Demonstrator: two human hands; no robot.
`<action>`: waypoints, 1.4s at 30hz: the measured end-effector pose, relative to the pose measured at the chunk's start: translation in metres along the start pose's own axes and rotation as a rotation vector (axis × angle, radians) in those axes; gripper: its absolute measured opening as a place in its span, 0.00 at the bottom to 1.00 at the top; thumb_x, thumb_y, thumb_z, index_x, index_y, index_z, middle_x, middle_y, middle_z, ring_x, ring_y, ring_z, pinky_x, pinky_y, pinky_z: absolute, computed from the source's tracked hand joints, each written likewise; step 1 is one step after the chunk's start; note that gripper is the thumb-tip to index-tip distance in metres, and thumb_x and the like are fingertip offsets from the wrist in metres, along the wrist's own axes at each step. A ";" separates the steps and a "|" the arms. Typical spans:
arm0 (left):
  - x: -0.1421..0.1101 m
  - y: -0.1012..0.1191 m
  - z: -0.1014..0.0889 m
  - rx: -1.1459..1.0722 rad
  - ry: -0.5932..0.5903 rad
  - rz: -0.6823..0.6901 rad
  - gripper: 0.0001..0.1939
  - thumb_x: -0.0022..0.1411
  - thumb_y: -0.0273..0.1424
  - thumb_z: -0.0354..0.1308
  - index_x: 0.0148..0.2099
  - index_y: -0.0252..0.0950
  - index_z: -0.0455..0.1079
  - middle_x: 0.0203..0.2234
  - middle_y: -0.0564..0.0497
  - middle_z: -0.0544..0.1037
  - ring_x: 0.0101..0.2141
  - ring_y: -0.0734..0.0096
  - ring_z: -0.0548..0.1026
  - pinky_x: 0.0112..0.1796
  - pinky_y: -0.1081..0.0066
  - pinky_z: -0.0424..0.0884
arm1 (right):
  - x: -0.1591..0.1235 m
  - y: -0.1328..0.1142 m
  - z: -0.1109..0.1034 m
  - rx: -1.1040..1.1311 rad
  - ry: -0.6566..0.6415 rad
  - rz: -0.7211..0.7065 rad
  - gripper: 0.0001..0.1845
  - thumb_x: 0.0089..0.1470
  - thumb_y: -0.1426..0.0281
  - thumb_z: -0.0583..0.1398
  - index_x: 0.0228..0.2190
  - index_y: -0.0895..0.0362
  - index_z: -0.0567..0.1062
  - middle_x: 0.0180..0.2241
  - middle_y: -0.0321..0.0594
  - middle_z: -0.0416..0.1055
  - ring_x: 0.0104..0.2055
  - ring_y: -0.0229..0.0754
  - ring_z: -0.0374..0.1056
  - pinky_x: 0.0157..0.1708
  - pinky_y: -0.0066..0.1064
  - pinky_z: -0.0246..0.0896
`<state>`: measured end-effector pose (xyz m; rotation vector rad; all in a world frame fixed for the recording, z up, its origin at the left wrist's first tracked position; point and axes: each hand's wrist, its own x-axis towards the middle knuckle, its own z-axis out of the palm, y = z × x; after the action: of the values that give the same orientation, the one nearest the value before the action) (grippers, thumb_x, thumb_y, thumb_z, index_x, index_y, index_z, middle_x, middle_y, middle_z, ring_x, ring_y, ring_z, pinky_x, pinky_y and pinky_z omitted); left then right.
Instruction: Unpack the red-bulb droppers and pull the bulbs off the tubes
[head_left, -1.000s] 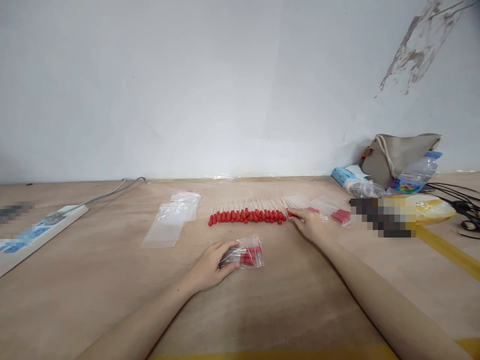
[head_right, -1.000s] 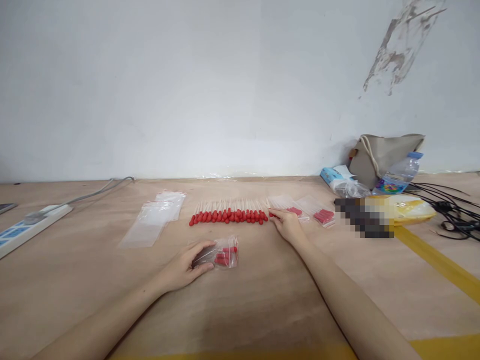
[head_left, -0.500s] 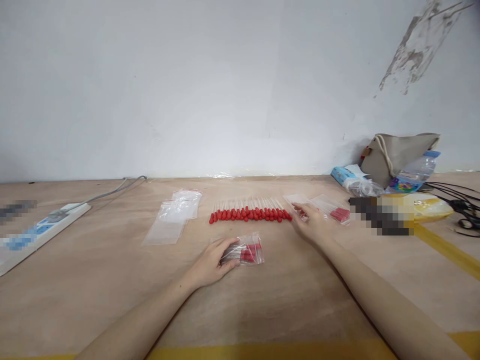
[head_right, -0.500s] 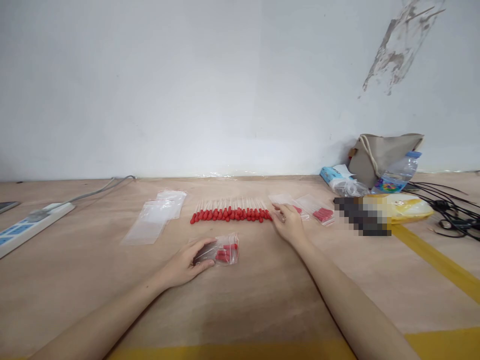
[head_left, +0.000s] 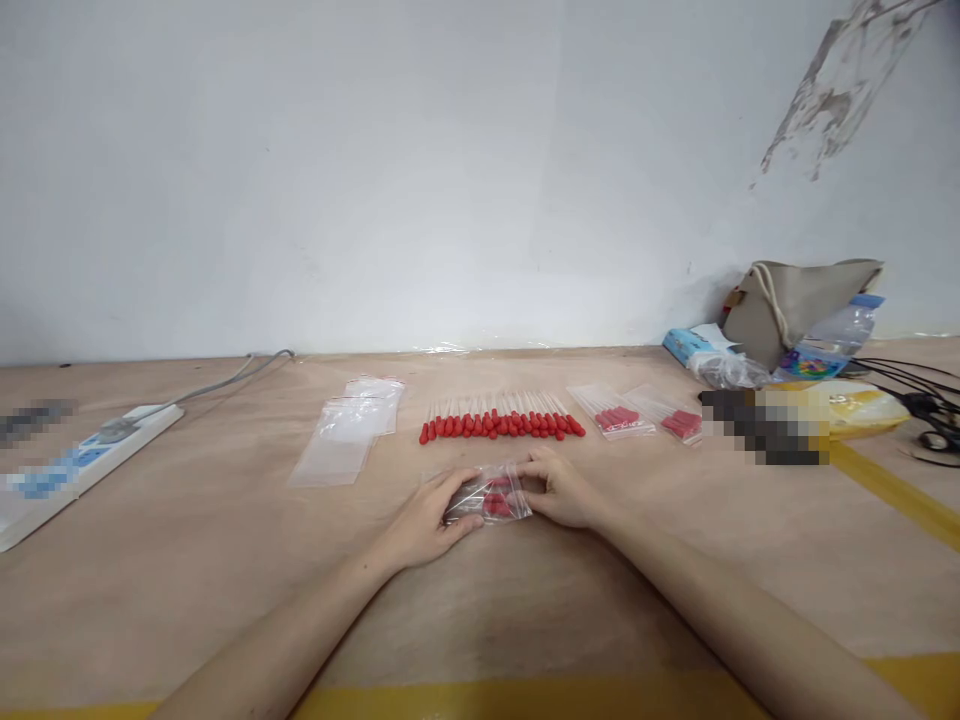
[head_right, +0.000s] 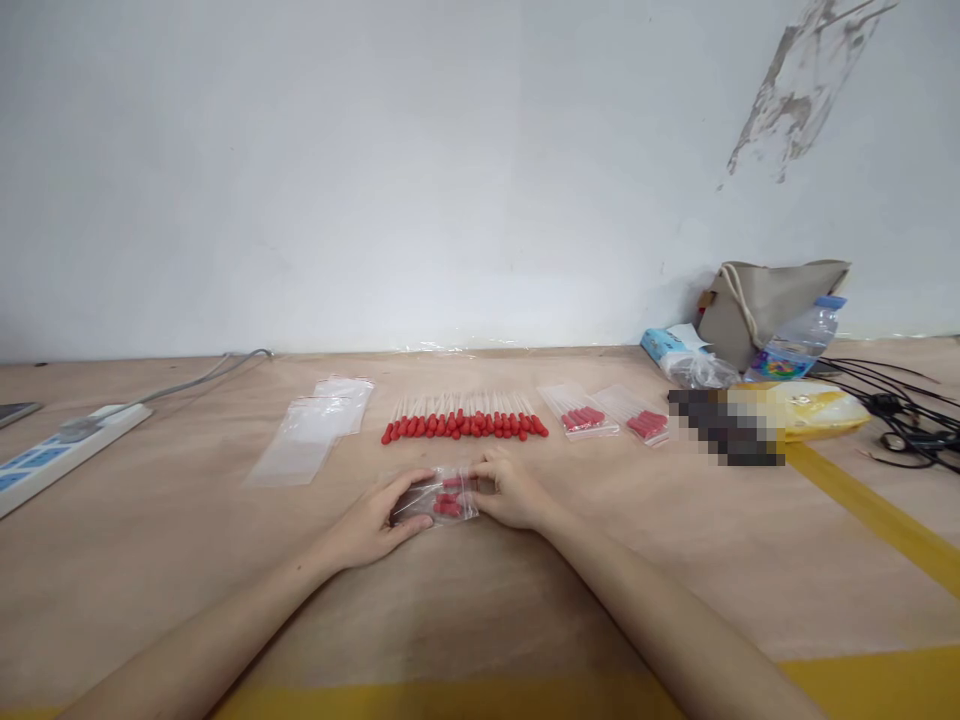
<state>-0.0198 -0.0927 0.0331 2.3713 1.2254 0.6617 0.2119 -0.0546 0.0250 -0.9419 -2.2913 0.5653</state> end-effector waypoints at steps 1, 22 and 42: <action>0.000 0.000 0.000 -0.008 0.000 0.007 0.24 0.58 0.39 0.52 0.56 0.39 0.56 0.50 0.47 0.67 0.47 0.63 0.67 0.47 0.63 0.64 | 0.001 -0.001 0.000 0.004 -0.022 -0.020 0.15 0.48 0.66 0.59 0.41 0.52 0.74 0.33 0.40 0.67 0.37 0.39 0.62 0.39 0.31 0.58; 0.000 0.002 0.000 -0.005 -0.004 0.029 0.23 0.59 0.40 0.51 0.55 0.40 0.57 0.50 0.47 0.66 0.49 0.63 0.66 0.48 0.64 0.63 | -0.007 0.007 -0.013 0.017 -0.054 -0.065 0.12 0.55 0.69 0.53 0.40 0.54 0.72 0.37 0.41 0.68 0.40 0.41 0.63 0.42 0.34 0.59; 0.000 0.003 -0.002 -0.007 -0.007 0.028 0.22 0.58 0.38 0.51 0.54 0.40 0.58 0.49 0.47 0.67 0.48 0.62 0.66 0.47 0.63 0.64 | -0.016 0.034 -0.035 0.070 -0.094 -0.037 0.15 0.48 0.65 0.60 0.41 0.53 0.72 0.41 0.42 0.66 0.43 0.41 0.64 0.43 0.36 0.61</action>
<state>-0.0191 -0.0939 0.0361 2.3871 1.1874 0.6649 0.2609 -0.0385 0.0249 -0.8545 -2.3508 0.6828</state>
